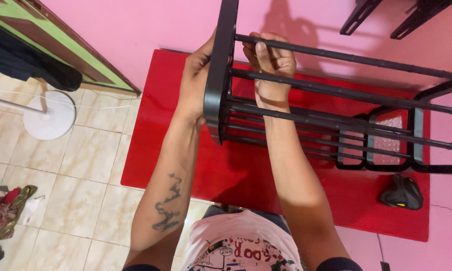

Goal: The person assembles a black metal rack by hand on a red table, repeatedly inserting and adjusting horizontal bars into side frames. The person rotates the rack to access different sides and secures the bars in place.

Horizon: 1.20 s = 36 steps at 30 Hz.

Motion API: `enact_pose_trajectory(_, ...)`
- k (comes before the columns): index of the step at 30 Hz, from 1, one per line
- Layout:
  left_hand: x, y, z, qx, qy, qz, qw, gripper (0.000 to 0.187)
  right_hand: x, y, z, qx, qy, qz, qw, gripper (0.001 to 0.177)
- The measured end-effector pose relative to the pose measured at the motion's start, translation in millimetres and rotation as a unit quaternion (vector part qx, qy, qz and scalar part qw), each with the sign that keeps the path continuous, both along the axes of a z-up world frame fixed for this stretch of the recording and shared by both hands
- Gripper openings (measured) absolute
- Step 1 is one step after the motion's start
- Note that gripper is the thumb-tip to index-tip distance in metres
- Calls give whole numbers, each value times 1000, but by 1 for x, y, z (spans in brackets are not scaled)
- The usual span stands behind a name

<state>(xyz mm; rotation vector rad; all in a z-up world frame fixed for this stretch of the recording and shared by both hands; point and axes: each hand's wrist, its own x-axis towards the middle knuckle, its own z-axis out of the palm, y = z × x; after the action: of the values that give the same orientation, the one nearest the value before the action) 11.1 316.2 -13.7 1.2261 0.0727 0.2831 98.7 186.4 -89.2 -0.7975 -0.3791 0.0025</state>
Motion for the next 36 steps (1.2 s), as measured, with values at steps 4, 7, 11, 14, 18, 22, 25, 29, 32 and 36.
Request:
enact_pose_trajectory(4, 3, -2, 0, -22, 13, 12, 1000, 51, 2, 0, -1, -8, -2, -1, 1000, 15)
enact_pose_trajectory(7, 5, -1, -5, -22, -13, 1, 1000, 48, 2, 0, -4, 2, 1, 8, 1000, 16)
enact_pose_trajectory(11, 6, 3, -12, -16, 3, -1, 1000, 45, 5, 2, -5, 8, 2, 9, 1000, 16)
enact_pose_trajectory(14, 6, 5, -15, -8, -12, -15, 1000, 48, 4, 2, -6, 14, 1, 3, 1000, 17)
enact_pose_trajectory(18, 8, 4, -16, -11, -21, -12, 1000, 46, 2, 3, -4, 5, -4, -2, 1000, 16)
enact_pose_trajectory(22, 10, 4, -18, 19, -24, -11, 999, 45, 3, 3, -8, 4, -3, 9, 1000, 17)
enact_pose_trajectory(25, 8, 6, -18, 32, -28, -7, 999, 45, 4, 3, -12, 6, 1, 2, 1000, 24)
enact_pose_trajectory(29, -4, 12, -15, -104, -129, -105, 981, 41, 4, 3, -20, 32, 15, 22, 999, 36)
enact_pose_trajectory(32, -6, 14, -9, -16, -32, 9, 999, 38, -2, -10, -26, -16, -2, 20, 1000, 40)
enact_pose_trajectory(36, -10, 23, 6, -7, -35, 43, 998, 37, -27, -51, -29, -109, 61, 33, 992, 47)
